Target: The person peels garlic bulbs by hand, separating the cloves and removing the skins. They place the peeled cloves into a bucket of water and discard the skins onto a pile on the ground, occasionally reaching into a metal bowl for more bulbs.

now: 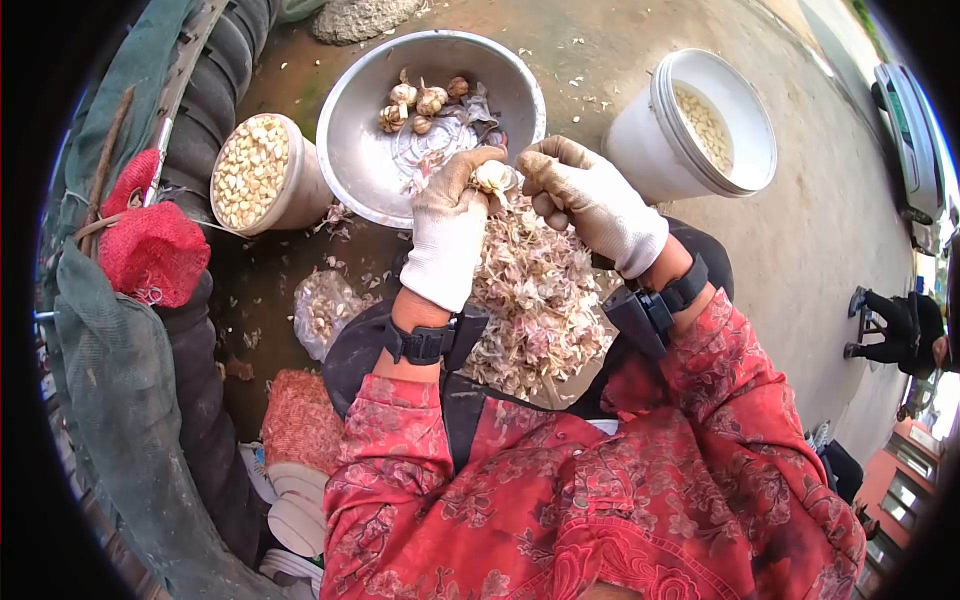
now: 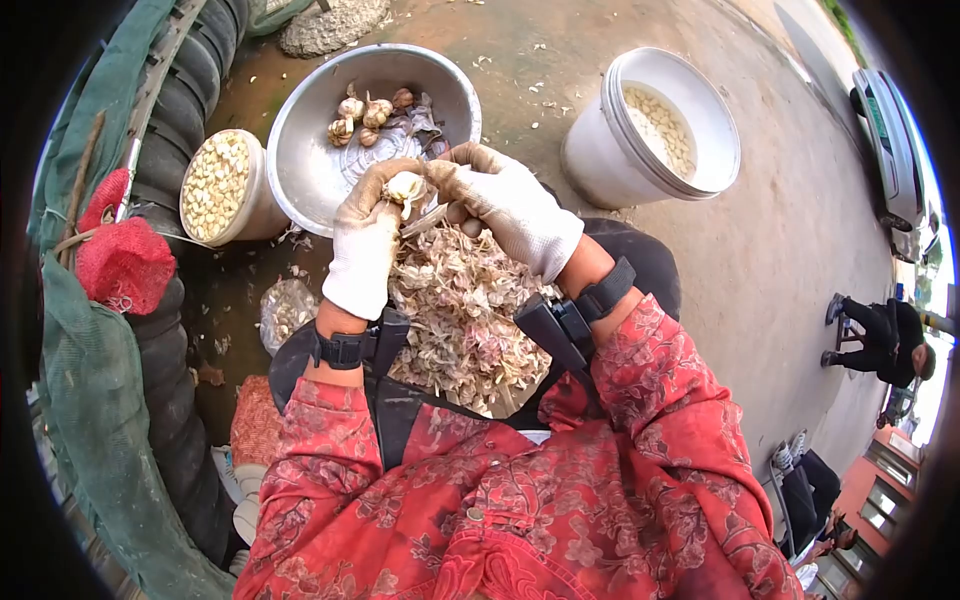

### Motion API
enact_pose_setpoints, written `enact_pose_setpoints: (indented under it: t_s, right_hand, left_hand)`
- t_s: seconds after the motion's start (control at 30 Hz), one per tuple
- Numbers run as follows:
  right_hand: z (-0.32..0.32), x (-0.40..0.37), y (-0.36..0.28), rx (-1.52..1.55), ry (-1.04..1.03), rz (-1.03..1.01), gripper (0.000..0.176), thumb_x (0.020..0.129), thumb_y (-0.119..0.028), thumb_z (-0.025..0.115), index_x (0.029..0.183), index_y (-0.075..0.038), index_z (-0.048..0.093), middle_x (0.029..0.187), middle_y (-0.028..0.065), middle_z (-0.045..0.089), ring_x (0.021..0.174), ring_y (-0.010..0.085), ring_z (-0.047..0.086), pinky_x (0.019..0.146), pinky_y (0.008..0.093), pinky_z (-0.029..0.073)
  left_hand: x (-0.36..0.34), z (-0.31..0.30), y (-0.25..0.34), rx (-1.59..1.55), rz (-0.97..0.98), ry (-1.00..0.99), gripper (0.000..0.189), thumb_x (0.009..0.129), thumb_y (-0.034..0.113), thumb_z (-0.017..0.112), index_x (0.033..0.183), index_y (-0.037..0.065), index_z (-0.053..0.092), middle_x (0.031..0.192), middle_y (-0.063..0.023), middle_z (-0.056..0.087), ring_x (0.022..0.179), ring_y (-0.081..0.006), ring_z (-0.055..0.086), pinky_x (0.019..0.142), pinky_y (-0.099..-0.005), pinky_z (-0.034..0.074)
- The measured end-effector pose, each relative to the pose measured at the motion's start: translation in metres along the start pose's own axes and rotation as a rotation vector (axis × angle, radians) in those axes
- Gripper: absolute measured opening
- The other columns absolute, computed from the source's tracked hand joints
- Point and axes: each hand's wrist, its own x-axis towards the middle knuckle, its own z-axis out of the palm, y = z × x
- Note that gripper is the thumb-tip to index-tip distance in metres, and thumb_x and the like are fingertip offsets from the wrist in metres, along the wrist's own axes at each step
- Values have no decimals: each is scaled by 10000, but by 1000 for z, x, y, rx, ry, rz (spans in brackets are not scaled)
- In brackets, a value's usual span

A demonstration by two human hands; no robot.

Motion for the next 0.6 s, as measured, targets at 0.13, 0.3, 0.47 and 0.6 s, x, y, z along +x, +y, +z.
enact_pose_setpoints:
  t_s: [0.13,0.3,0.47,0.6]
  right_hand:
    - [6,-3,-1,-286,-31,-127,400,871,-386,656,1034,-29,578,816,9,614,719,54,539,599,220,444]
    - [13,-4,3,-349,-10,-80,434,862,-420,657,1029,-27,578,824,37,638,719,66,562,619,231,457]
    - [24,-8,4,-401,51,-264,386,923,-381,580,1048,-16,559,853,66,647,766,80,606,636,258,492]
    - [25,-4,15,-503,76,-443,357,957,-341,508,1068,-4,541,898,147,645,803,193,641,700,320,504]
  left_hand:
    - [2,1,8,302,234,-66,475,777,-154,439,1179,62,567,1082,-97,627,931,-180,623,778,-270,521]
    - [0,-2,-1,273,164,-78,497,774,-149,429,1203,71,549,1141,-109,605,978,-218,605,797,-304,515]
    - [-1,-1,-6,-23,-50,-111,415,873,-50,361,1228,71,538,1182,-26,560,1021,-103,568,769,-203,524]
    - [0,-2,-9,47,-35,-81,380,897,-42,349,1201,73,545,1122,-10,591,890,-49,582,707,-177,509]
